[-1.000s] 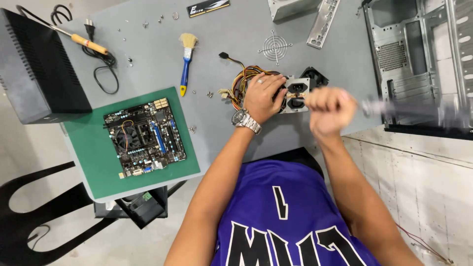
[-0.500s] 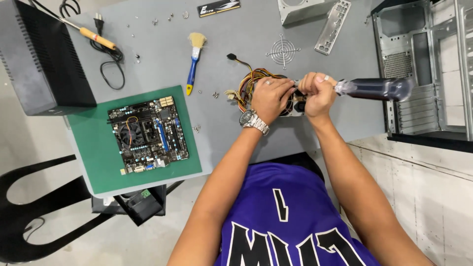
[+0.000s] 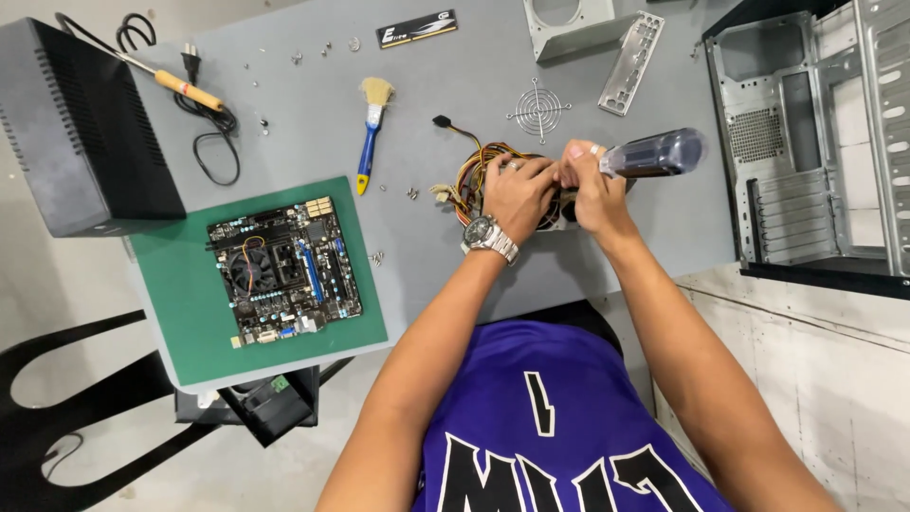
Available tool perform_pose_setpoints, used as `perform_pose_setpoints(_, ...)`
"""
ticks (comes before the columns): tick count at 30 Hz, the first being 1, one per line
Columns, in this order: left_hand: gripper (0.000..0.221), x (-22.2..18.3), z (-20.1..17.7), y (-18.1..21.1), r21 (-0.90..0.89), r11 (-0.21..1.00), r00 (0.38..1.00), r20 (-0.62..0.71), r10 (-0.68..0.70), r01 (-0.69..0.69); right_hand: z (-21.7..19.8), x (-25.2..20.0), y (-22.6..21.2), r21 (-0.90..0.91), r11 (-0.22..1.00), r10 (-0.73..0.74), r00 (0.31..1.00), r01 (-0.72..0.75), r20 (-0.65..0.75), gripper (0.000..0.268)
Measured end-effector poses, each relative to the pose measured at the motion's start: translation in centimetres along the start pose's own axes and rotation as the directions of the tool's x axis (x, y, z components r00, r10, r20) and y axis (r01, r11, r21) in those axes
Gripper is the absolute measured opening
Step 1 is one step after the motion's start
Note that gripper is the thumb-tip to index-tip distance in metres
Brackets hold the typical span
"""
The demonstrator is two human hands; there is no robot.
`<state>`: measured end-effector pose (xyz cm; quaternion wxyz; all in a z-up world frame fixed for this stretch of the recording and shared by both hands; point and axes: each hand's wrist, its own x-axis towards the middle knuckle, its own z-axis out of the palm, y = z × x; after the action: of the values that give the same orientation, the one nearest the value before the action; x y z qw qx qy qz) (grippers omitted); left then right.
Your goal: Disassembling a computer power supply unit by removing screws and extracting the internal cooling fan
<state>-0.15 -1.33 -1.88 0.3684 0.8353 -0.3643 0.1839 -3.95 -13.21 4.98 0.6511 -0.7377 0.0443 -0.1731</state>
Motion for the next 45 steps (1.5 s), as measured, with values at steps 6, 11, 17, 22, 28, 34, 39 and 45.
perform_pose_setpoints(6,0.011,0.7,-0.2,0.5,0.035,0.999,0.998,-0.062,-0.007,0.009,1.6,-0.4,-8.8,-0.065,0.992,-0.12,0.972,0.109,-0.204,0.054)
perform_pose_setpoints(11,0.012,1.3,-2.1,1.5,0.081,0.997,1.0,0.005,0.01,-0.01,1.8,-0.7,-16.5,-0.074,0.958,-0.288,0.923,0.278,-0.257,0.058)
perform_pose_setpoints(17,0.015,2.2,-3.3,1.8,0.087,0.996,0.998,0.066,0.0,-0.006,0.7,1.7,-17.3,-0.005,0.921,-0.384,0.902,0.391,-0.196,0.012)
perform_pose_setpoints(22,0.018,2.0,-3.0,1.5,0.061,0.998,0.997,0.075,-0.018,0.014,-2.8,3.7,-17.7,0.406,0.913,-0.223,0.884,0.041,0.41,0.04)
perform_pose_setpoints(28,0.016,2.2,-3.2,2.0,0.051,0.998,0.996,0.081,-0.039,0.035,-0.7,4.8,-17.0,0.296,0.947,-0.124,0.992,0.124,-0.02,0.03)
perform_pose_setpoints(34,0.018,2.2,-3.2,1.9,0.059,0.998,0.992,0.116,-0.044,0.038,-2.6,4.9,-16.6,0.254,0.91,-0.308,0.944,0.328,-0.113,0.017)
perform_pose_setpoints(39,0.016,2.4,-4.0,2.3,0.086,0.996,0.996,0.091,-0.018,0.01,-3.0,6.3,-15.6,0.405,0.912,-0.064,0.998,0.067,-0.02,0.025)
perform_pose_setpoints(45,0.016,2.5,-4.0,2.3,0.091,0.996,0.996,0.082,-0.017,0.01,-0.5,4.4,-17.0,0.147,0.982,-0.051,0.919,0.117,-0.391,0.04)
